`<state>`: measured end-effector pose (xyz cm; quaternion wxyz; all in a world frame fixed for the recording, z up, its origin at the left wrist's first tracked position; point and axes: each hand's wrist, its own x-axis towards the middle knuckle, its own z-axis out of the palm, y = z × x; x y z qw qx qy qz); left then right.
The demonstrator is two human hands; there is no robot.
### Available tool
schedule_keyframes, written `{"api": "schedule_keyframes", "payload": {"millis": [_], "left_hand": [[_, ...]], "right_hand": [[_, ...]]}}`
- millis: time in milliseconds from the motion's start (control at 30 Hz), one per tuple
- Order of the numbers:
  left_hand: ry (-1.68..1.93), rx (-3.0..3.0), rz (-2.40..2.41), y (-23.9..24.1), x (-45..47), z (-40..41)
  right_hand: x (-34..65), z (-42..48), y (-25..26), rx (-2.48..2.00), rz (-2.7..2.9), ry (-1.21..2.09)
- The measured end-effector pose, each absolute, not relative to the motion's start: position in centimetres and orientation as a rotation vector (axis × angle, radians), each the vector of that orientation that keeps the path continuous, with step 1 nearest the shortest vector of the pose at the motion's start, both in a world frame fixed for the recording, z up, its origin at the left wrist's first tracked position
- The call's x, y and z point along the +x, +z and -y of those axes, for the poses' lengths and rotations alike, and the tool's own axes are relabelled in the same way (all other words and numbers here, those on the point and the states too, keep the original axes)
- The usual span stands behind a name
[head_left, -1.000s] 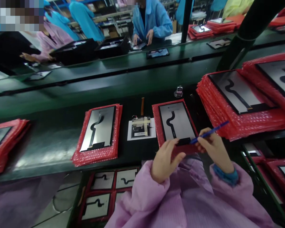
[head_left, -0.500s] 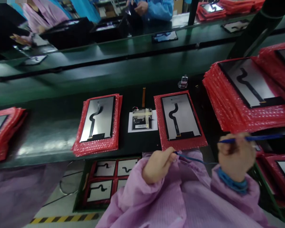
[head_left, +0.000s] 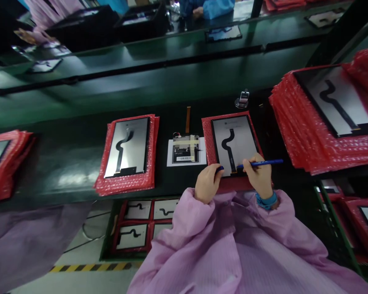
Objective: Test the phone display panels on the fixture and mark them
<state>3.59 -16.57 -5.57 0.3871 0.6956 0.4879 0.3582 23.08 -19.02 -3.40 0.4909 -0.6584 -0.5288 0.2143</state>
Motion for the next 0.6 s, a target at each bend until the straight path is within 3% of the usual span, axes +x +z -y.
{"api": "schedule_keyframes", "payload": {"millis": [367, 600], "left_hand": [[0.903, 1.826, -1.272, -5.8, 3.6, 16.8], [0.885, 1.862, -1.284, -5.8, 3.4, 16.7]], "right_hand": [[22.9, 18.9, -3.5, -1.619, 1.333, 0.511], [24.0, 20.9, -1.6, -1.3, 0.837, 0.534]]}}
